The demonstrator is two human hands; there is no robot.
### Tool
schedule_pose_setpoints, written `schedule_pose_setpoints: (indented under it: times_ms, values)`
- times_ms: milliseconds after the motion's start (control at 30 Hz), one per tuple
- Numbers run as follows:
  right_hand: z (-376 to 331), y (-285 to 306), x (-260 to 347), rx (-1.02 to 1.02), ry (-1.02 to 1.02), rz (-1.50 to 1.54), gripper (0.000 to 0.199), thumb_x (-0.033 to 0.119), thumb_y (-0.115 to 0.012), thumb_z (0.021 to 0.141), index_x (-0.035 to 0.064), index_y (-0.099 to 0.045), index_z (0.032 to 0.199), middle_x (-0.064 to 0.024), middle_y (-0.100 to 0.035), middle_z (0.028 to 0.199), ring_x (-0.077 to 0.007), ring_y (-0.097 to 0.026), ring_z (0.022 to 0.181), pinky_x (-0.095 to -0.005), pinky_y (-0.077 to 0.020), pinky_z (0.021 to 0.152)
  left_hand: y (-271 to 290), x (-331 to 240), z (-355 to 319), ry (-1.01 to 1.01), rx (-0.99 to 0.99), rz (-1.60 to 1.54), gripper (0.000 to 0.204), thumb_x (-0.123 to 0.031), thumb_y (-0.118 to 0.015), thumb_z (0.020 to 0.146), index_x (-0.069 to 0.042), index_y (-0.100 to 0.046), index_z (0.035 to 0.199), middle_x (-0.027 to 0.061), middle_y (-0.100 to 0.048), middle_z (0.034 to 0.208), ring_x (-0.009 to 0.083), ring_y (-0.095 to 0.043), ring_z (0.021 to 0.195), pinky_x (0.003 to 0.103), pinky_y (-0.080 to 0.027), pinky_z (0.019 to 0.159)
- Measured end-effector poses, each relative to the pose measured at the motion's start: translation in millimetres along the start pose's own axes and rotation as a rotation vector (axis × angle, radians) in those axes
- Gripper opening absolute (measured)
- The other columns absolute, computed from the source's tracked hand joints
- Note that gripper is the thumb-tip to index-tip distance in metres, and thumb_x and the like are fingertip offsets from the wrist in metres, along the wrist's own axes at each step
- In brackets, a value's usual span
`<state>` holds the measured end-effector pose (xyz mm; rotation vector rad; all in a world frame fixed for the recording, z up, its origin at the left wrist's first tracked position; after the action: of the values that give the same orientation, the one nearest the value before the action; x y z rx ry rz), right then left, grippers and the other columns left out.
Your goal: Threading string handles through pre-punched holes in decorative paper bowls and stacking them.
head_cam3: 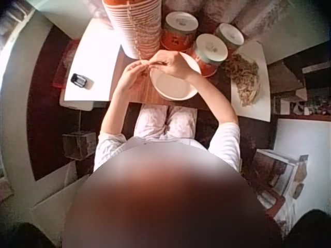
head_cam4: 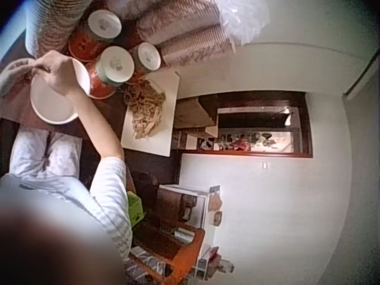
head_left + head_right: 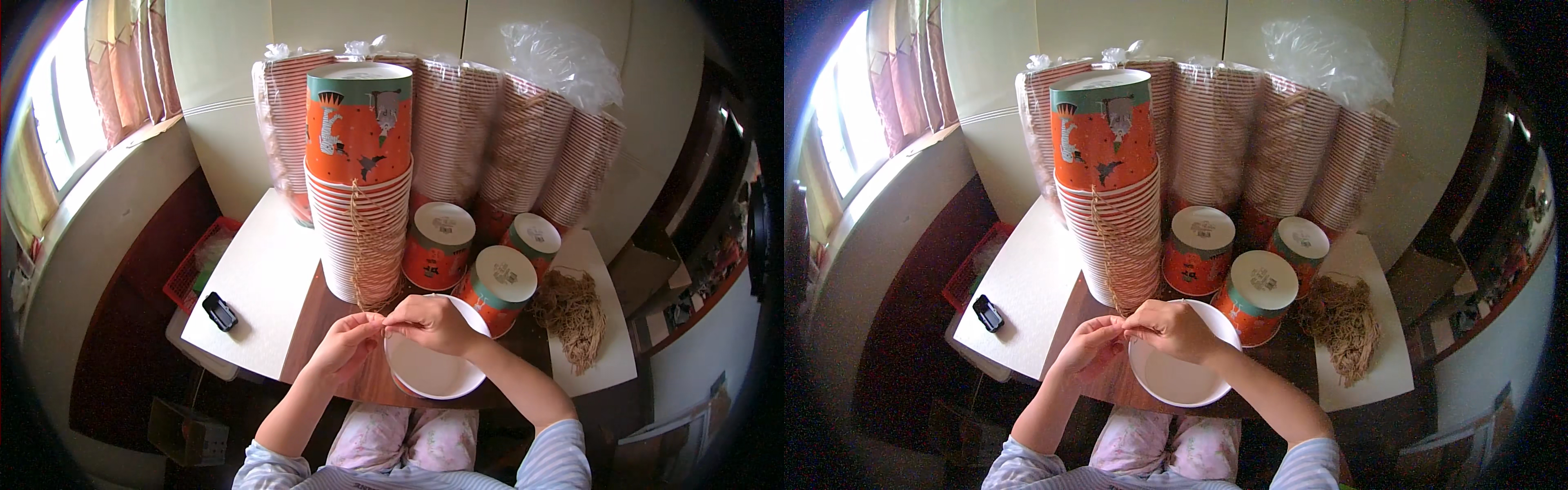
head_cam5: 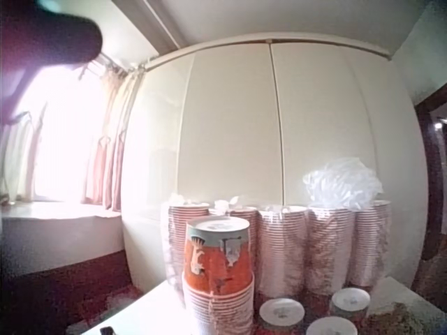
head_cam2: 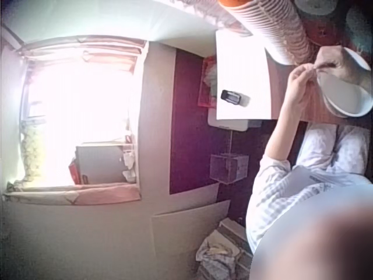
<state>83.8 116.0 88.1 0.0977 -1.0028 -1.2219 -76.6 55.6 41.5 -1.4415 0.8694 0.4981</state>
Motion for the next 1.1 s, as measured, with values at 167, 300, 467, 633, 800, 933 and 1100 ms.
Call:
schedule_pose_setpoints:
  times_ms: [167, 300, 467, 633, 800, 933, 1100]
  values:
    - [0, 0, -2, 0.003, -0.023, -0.085, 0.009, 0.009, -0.064, 0.074, 0.0042, -0.06, 0.079, -0.0074, -0.06, 0.076, -0.023, -0.06, 0.068, -0.032, -0.0476, 0.059, 4, 3, 0, 0.003, -0.015, 0.011, 0.011, -0.013, -0.053, 0.087, -0.004, -0.057, 0.091, 0.0001, -0.058, 0.083, 0.0064, -0.052, 0.075, 0.019, -0.04, 0.067]
    - [-1, 0, -4, -0.016, -0.073, -0.072, 0.009, 0.011, -0.064, 0.075, 0.0038, -0.059, 0.078, -0.0079, -0.059, 0.074, -0.0235, -0.059, 0.067, -0.0325, -0.047, 0.058, -7, 1, -3, -0.069, -0.056, 0.072, 0.011, -0.007, -0.055, 0.084, 0.0, -0.057, 0.093, 0.0009, -0.057, 0.086, 0.0063, -0.052, 0.077, 0.019, -0.041, 0.068]
    - [-1, -1, -4, -0.012, -0.168, -0.031, 0.01, 0.011, -0.063, 0.076, 0.0031, -0.059, 0.079, -0.0084, -0.059, 0.074, -0.0228, -0.059, 0.067, -0.0324, -0.0466, 0.058, 2, 4, -3, -0.31, -0.097, 0.542, 0.009, -0.004, -0.061, 0.079, 0.001, -0.059, 0.087, 0.0006, -0.053, 0.084, 0.0061, -0.05, 0.076, 0.019, -0.04, 0.065]
    - [-2, -2, -7, 0.054, -0.228, 0.018, 0.009, 0.009, -0.063, 0.077, 0.0007, -0.059, 0.08, -0.0079, -0.059, 0.073, -0.0181, -0.057, 0.066, -0.0286, -0.0448, 0.059, -3, -1, -2, -0.503, -0.183, 0.776, 0.008, -0.007, -0.064, 0.078, 0.0, -0.06, 0.079, 0.0013, -0.051, 0.082, 0.0054, -0.046, 0.069, 0.018, -0.037, 0.06]
    - [-5, -3, -15, 0.119, -0.279, 0.05, 0.011, 0.011, -0.062, 0.078, 0.0007, -0.06, 0.081, -0.0093, -0.062, 0.074, -0.0178, -0.059, 0.067, -0.0291, -0.0457, 0.06, -2, -4, -3, -0.497, -0.193, 0.715, 0.007, -0.006, -0.062, 0.079, -0.001, -0.057, 0.078, -0.0008, -0.052, 0.076, 0.0043, -0.046, 0.066, 0.018, -0.037, 0.058]
    - [-5, -3, -16, 0.145, -0.296, 0.078, 0.012, 0.013, -0.061, 0.079, 0.001, -0.06, 0.082, -0.0101, -0.063, 0.074, -0.0173, -0.06, 0.067, -0.029, -0.0461, 0.06, 3, -5, -6, -0.392, -0.163, 0.494, 0.004, -0.004, -0.057, 0.082, -0.002, -0.054, 0.08, -0.0013, -0.055, 0.076, 0.0032, -0.048, 0.068, 0.017, -0.038, 0.061]
    - [-6, -2, -17, 0.164, -0.334, 0.096, 0.012, 0.013, -0.061, 0.079, 0.0011, -0.06, 0.082, -0.0082, -0.062, 0.074, -0.015, -0.059, 0.068, -0.0277, -0.0456, 0.061, 4, -6, -8, -0.308, -0.104, 0.358, 0.006, -0.002, -0.054, 0.083, 0.0, -0.052, 0.088, 0.0017, -0.056, 0.08, 0.0067, -0.053, 0.074, 0.02, -0.043, 0.067]
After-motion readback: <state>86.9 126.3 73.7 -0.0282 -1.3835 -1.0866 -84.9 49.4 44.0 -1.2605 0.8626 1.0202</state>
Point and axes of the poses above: each hand's wrist, its own z-axis towards the middle knuckle, its own y-axis out of the back of the hand, x = y × z, the point moved 1 cm from there along z, towards the middle knuckle
